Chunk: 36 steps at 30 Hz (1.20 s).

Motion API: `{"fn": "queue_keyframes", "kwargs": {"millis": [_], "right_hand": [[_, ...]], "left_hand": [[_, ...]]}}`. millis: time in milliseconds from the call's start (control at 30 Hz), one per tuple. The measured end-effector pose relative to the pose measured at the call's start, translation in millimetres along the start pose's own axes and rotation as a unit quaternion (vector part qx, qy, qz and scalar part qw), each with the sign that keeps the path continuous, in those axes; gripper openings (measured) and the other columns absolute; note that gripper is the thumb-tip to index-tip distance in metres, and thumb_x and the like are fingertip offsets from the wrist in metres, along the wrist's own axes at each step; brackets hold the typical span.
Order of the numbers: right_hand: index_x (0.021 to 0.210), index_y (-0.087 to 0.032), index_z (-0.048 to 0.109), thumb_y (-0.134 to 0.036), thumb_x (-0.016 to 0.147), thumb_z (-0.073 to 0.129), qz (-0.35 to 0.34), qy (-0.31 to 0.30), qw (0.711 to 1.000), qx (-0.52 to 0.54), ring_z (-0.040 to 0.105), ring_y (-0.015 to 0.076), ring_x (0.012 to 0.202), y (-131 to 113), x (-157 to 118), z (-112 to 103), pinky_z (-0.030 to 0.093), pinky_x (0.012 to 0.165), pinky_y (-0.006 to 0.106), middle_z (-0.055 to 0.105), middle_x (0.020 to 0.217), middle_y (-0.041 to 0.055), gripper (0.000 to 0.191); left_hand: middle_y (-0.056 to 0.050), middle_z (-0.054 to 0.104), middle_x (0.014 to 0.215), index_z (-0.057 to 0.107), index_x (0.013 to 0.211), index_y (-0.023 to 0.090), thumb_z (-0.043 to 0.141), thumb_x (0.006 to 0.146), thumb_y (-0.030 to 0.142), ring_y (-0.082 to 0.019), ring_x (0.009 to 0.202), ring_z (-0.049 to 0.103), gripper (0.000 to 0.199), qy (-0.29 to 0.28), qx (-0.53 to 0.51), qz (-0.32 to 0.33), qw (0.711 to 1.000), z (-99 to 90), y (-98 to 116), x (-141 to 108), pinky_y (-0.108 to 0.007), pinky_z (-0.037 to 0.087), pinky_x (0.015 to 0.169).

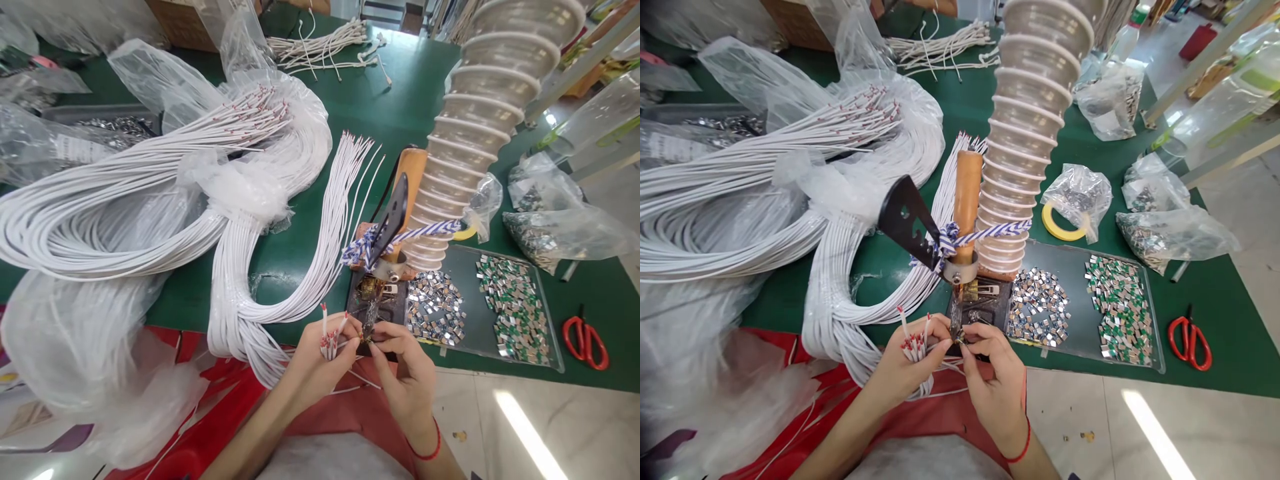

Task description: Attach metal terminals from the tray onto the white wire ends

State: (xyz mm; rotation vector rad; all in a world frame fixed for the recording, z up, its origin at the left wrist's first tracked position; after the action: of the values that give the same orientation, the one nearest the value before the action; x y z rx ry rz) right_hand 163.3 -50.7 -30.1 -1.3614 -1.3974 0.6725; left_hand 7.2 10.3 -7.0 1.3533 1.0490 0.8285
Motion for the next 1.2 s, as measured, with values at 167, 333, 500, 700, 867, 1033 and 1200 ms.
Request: {"fn": "queue_keyframes", "kwargs": {"millis": [167,333,500,700,867,1033,1200], "right_hand": [[0.09,-0.026,0.067,-0.01,0.093,0.068,0.014,0.004,1.0,0.021,0.076,0.0178,0.1,-4,4,3,0.063,0.086,0.026,0.078,0.106,0.0035,0.017],[0.091,-0.026,0.069,-0.008,0.092,0.068,0.001,0.002,1.0,0.02,0.075,0.0163,0.1,-10,5,2,0.062,0.087,0.024,0.077,0.106,0.0033,0.018],[0.089,-0.025,0.069,-0.007,0.092,0.069,0.008,-0.012,1.0,0.012,0.075,0.017,0.099,-12,7,1,0.062,0.086,0.025,0.076,0.107,0.0041,0.018],[0.087,-0.024,0.07,-0.009,0.092,0.07,0.03,-0.016,0.999,0.03,0.074,0.0184,0.099,-9,5,2,0.062,0.085,0.028,0.076,0.105,0.0048,0.016],[0.092,-0.025,0.069,-0.016,0.096,0.068,0.028,0.021,0.998,0.058,0.073,0.0207,0.094,-4,-3,1,0.062,0.08,0.032,0.073,0.102,0.0064,0.01],[0.093,-0.025,0.067,-0.021,0.101,0.063,0.028,0.028,0.999,0.037,0.066,0.0154,0.066,-1,-12,-2,0.055,0.057,0.024,0.069,0.078,0.0006,0.01],[0.107,-0.026,0.065,-0.029,0.106,0.057,0.071,0.032,0.996,0.037,0.068,0.0133,0.062,-6,-10,0,0.056,0.057,0.021,0.071,0.077,-0.0019,0.009]], "left_hand": [[-0.002,0.068,0.079,0.058,0.066,0.019,0.057,0.085,0.014,-0.016,0.073,0.064,0.019,0.026,0.004,0.016,1.0,-0.2,2,-3,-0.024,0.049,0.07],[-0.004,0.07,0.08,0.061,0.066,0.019,0.059,0.084,0.015,-0.016,0.074,0.066,0.019,0.044,-0.016,0.003,0.999,-0.2,3,-7,-0.024,0.051,0.069],[-0.005,0.072,0.082,0.062,0.066,0.019,0.06,0.083,0.015,-0.017,0.074,0.068,0.018,0.048,-0.018,-0.015,0.999,0.3,3,-8,-0.025,0.051,0.067],[-0.005,0.072,0.078,0.061,0.064,0.019,0.059,0.082,0.016,-0.019,0.075,0.069,0.019,0.049,0.003,-0.014,0.999,-1.5,3,-8,-0.027,0.053,0.072],[-0.005,0.072,0.078,0.059,0.063,0.019,0.058,0.082,0.016,-0.019,0.075,0.069,0.018,0.038,0.004,-0.016,0.999,-0.7,4,-9,-0.028,0.053,0.071],[-0.005,0.072,0.077,0.057,0.063,0.02,0.057,0.081,0.015,-0.019,0.075,0.067,0.019,0.029,0.013,-0.014,0.999,0.9,2,-8,-0.029,0.051,0.073],[-0.004,0.07,0.076,0.056,0.064,0.02,0.056,0.081,0.017,-0.018,0.071,0.064,0.018,0.02,0.022,-0.029,0.999,0.2,3,-6,-0.028,0.049,0.069]]}}
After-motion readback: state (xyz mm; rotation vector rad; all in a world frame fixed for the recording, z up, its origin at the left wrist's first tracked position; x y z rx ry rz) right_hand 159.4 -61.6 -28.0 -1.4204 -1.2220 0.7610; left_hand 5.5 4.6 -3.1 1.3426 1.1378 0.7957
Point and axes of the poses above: each hand's wrist, its own x-axis towards the middle knuckle, its own z-axis out of the palm, y = z × x, the point moved 1 cm from there along x, towards the middle knuckle
